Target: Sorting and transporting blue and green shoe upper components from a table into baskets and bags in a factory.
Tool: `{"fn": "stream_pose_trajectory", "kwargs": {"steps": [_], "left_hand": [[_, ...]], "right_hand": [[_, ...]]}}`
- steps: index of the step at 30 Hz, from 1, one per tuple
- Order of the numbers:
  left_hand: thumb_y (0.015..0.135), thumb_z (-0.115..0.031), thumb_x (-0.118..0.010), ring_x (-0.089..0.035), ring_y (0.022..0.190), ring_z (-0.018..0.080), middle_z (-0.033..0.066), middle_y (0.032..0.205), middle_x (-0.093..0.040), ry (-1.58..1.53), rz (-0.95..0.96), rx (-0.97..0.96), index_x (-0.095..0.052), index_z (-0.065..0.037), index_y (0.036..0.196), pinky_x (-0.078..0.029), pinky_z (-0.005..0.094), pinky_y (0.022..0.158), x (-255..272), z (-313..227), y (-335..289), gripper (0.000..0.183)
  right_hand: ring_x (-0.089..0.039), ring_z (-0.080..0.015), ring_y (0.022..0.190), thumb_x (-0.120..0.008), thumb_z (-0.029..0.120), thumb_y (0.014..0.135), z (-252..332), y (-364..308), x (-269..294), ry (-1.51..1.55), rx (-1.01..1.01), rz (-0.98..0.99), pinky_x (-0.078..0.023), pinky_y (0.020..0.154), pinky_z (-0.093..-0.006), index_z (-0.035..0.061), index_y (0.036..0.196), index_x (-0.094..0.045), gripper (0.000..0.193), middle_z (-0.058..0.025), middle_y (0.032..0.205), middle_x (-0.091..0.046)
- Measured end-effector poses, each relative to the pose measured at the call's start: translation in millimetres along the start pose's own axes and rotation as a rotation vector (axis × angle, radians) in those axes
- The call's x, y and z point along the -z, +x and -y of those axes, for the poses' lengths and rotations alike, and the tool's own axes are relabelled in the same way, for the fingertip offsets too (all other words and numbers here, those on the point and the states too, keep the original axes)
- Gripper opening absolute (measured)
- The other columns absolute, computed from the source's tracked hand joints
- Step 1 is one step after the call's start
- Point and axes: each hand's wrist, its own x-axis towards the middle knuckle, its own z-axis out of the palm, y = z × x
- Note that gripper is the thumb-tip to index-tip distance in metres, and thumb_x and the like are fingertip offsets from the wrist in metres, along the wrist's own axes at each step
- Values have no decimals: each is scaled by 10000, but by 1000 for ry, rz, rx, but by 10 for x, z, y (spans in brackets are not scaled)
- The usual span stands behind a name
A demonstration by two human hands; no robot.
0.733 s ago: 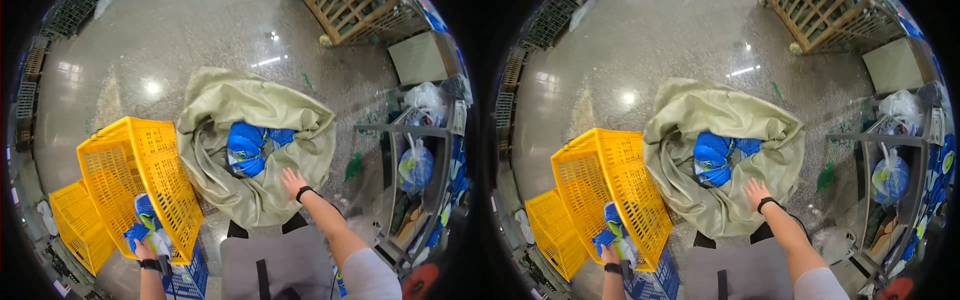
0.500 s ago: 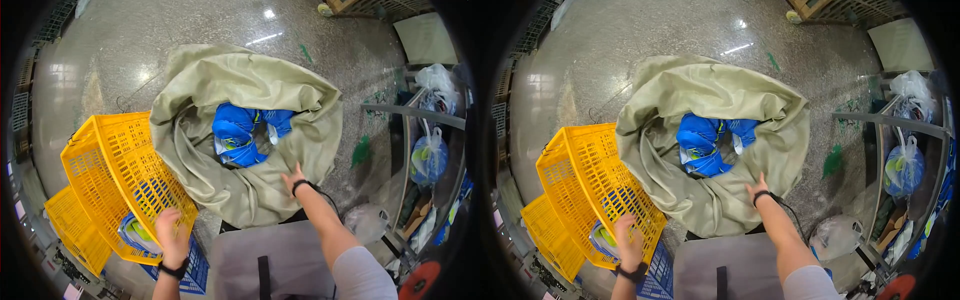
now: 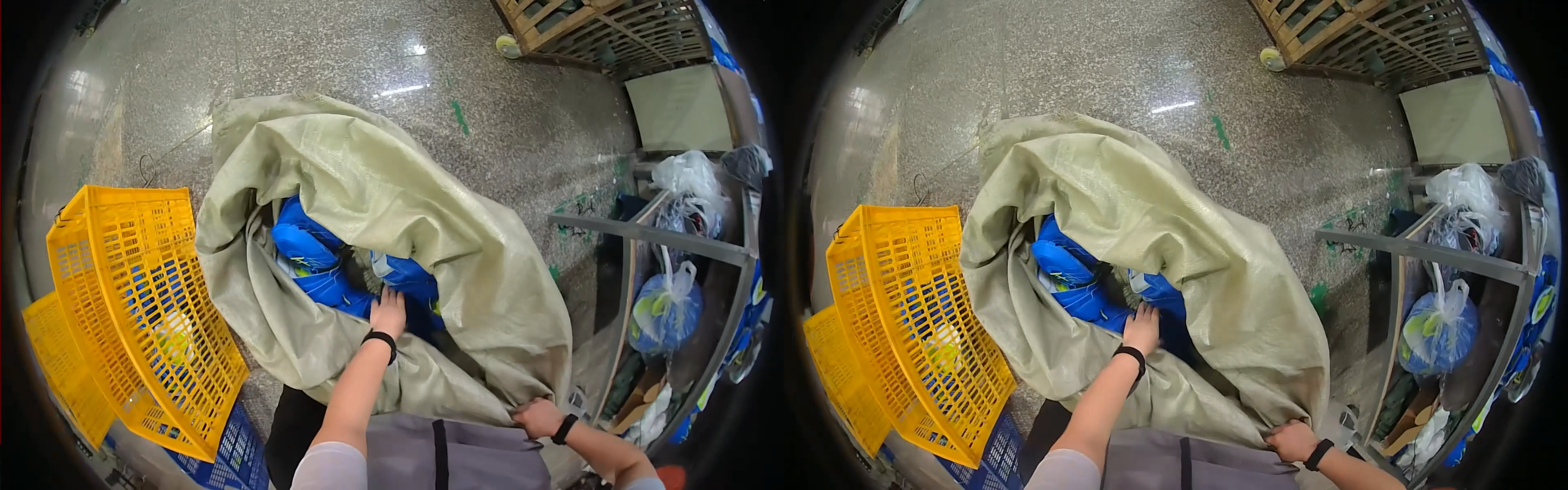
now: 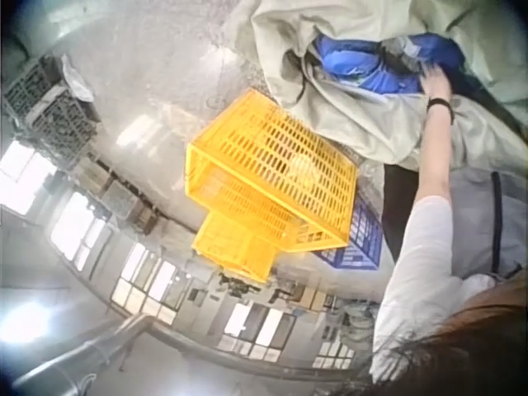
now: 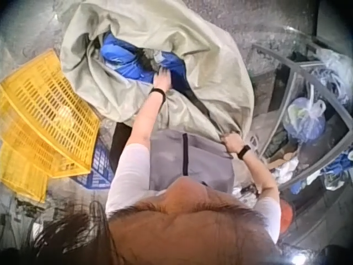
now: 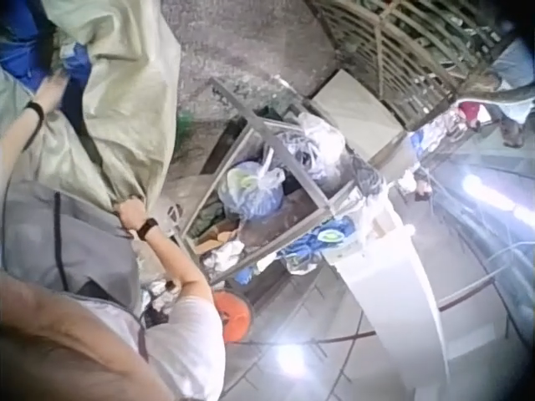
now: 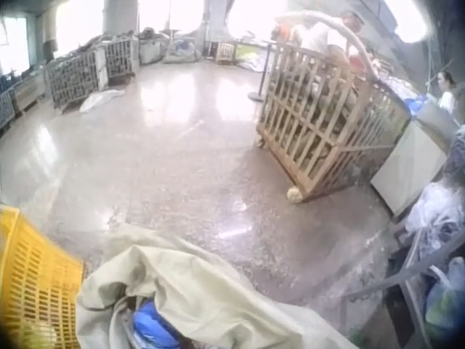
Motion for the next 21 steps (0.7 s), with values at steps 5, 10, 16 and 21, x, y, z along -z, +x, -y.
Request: {"fn": "stream_pose_trajectory", "kwargs": {"steps": [5,10,16,21], "left_hand": [[634,-252,-749,-495,1113,248,123,1262,-443,181,324,456,-364,-98,1286,-475,364,794,-328,348,-69,773],[691,-238,-665,-609,906,309,159,983,-618,-234,316,387,-403,-53,1234,-486,381,747,55,274,-813,631],[537,20,-778,-505,967,196,93,1087,-493,-1409,-31,221,-429,-45,1179,-441,311,841,2516,-501,-1554,734],[597,-67,-766,-511,1038,229,82,1151,-484,-1746,-314,-83,-367,-58,1264,-440,373,908,5180,-924,-3007,777]], "right_hand": [[-564,-296,921,-528,117,725,22,256,264,107,-216,-568,-488,693,-363,150,950,-582,233,-146,1221,-404],[-598,-315,812,-511,88,727,419,207,402,204,-298,-514,-504,641,-383,181,1247,-417,536,-227,1214,-383],[-595,-331,832,-438,117,801,722,-243,300,159,-133,-521,-488,676,-391,247,1259,-421,477,-224,1126,-442],[-583,-304,918,-338,309,902,639,-378,265,-182,-443,-344,-460,771,-402,152,1297,-427,435,-231,1276,-405]]}}
